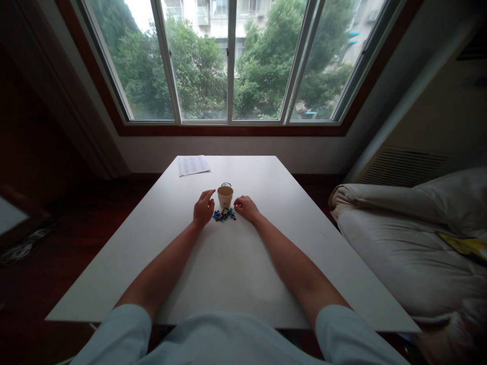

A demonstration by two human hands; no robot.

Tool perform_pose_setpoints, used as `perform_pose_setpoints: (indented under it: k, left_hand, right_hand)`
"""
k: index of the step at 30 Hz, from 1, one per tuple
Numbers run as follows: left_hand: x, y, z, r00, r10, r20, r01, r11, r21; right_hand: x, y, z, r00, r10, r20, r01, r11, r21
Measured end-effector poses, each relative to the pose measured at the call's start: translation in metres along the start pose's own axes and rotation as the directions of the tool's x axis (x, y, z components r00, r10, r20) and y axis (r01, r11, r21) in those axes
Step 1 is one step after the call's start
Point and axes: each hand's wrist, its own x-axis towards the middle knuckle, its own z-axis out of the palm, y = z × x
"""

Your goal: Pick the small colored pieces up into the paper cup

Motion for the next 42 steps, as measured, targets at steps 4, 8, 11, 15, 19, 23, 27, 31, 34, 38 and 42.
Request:
perform_pose_setpoints:
  k: [4, 8, 11, 15, 19, 23, 27, 31, 34, 38, 42]
  left_hand:
    - [-0.001, 0.006, 0.0, 0.996, 0.056, 0.073, -0.058, 0.998, 0.024]
    - [-0.002, 0.009, 0.003, 0.982, 0.092, 0.163, -0.105, 0.992, 0.072]
    - [-0.002, 0.008, 0.005, 0.972, 0.108, 0.208, -0.129, 0.988, 0.09]
    - [-0.002, 0.006, 0.005, 0.965, 0.122, 0.234, -0.145, 0.986, 0.084]
    - [-0.002, 0.007, 0.005, 0.967, 0.112, 0.228, -0.132, 0.989, 0.074]
    - [-0.003, 0.009, 0.004, 0.971, 0.107, 0.213, -0.12, 0.991, 0.05]
    - [-0.003, 0.009, 0.001, 0.981, 0.08, 0.177, -0.09, 0.995, 0.049]
    - [-0.003, 0.006, -0.001, 0.99, 0.041, 0.138, -0.049, 0.997, 0.052]
    - [-0.003, 0.002, 0.002, 0.994, 0.025, 0.109, -0.028, 0.999, 0.033]
    - [-0.002, -0.002, 0.005, 0.997, 0.006, 0.082, -0.008, 1.0, 0.014]
    - [-0.002, -0.003, 0.005, 0.997, -0.011, 0.07, 0.01, 1.0, 0.009]
  right_hand:
    - [-0.001, 0.0, 0.0, 1.0, 0.003, -0.011, -0.003, 1.0, 0.005]
    - [-0.002, -0.002, -0.001, 1.0, -0.007, -0.017, 0.007, 1.0, -0.005]
    - [-0.003, -0.004, -0.002, 1.0, -0.007, -0.019, 0.007, 1.0, -0.009]
    - [-0.003, -0.006, -0.004, 1.0, -0.019, -0.02, 0.019, 1.0, -0.007]
    - [-0.003, -0.009, -0.006, 1.0, -0.009, -0.015, 0.009, 1.0, -0.001]
    - [-0.003, -0.011, -0.007, 0.998, -0.002, -0.066, 0.004, 0.999, 0.034]
    - [-0.003, -0.011, -0.007, 0.992, 0.016, -0.128, 0.001, 0.991, 0.134]
    - [-0.003, -0.012, -0.006, 0.98, 0.069, -0.189, -0.017, 0.965, 0.263]
    - [0.0, -0.012, -0.006, 0.968, 0.158, -0.193, -0.067, 0.911, 0.408]
    - [0.005, -0.01, -0.006, 0.952, 0.272, -0.139, -0.108, 0.724, 0.682]
    - [0.009, -0.012, -0.01, 0.94, 0.338, -0.041, -0.124, 0.451, 0.884]
